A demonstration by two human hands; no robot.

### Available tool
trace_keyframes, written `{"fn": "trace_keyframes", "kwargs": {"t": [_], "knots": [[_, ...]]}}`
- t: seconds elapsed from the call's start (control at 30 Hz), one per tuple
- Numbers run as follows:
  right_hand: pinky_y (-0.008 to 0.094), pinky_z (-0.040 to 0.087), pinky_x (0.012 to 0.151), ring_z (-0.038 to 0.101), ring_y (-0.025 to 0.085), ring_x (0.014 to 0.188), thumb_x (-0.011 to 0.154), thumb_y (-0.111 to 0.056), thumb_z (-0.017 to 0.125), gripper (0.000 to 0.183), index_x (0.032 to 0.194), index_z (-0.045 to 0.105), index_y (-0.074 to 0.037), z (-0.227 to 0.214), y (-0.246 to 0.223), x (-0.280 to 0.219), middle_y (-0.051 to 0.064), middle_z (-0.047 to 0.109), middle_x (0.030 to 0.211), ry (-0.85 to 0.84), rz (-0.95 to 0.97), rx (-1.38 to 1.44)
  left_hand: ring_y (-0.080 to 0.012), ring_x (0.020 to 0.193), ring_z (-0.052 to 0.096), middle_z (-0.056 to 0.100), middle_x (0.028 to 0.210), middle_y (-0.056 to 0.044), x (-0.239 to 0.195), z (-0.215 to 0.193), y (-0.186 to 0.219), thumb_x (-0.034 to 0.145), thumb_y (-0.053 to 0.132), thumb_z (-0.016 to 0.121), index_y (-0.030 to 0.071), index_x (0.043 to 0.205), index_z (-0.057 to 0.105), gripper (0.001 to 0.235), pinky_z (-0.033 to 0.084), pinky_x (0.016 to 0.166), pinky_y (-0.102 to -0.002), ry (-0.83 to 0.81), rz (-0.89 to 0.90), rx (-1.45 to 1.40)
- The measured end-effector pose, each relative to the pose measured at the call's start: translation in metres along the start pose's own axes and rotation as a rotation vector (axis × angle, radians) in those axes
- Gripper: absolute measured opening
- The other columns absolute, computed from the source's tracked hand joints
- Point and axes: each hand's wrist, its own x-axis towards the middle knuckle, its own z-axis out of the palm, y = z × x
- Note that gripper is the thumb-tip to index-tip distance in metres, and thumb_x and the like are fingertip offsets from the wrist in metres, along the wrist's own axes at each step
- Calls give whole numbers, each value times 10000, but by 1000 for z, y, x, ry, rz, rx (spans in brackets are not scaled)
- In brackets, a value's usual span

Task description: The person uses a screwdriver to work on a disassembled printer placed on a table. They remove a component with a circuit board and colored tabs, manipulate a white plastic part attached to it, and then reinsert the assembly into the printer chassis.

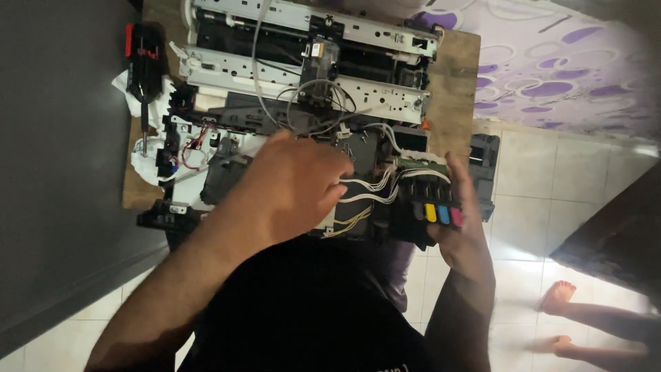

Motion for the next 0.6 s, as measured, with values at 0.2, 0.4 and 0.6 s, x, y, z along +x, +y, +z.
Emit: {"fn": "trace_keyframes", "kwargs": {"t": [0.2, 0.4, 0.6], "knots": [[418, 562, 1007, 544, 334, 1321, 836, -484, 767, 835, 1470, 418, -68, 3, 5, -1, 174, 523, 1424, 69, 249, 647, -318, 940, 676, 748, 997, -62, -1, 45, -18, 911, 112, 535, 144, 1194, 716, 337, 432, 898, -546, 271, 253, 5], [564, 500, 1127, 555, 373, 1390, 810, -796, 599, 1022, 1511, 396, -82, 13, -14, 9, 204, 524, 1508, 77, 219, 369, -243, 992, 680, 739, 1038, -25, -9, 47, -18, 874, 249, 746, 136, 1399, 562, 568, 403, 942, -550, 315, 281, -182], [413, 330, 1206, 387, 286, 1490, 988, -538, 429, 733, 1550, 338, -76, 12, -14, 1, 157, 391, 1590, 91, 207, -154, -267, 1055, 703, 747, 1210, -39, 0, 57, -17, 886, 344, 755, 137, 1400, 572, 584, 454, 852, -548, 344, 289, -207]]}}
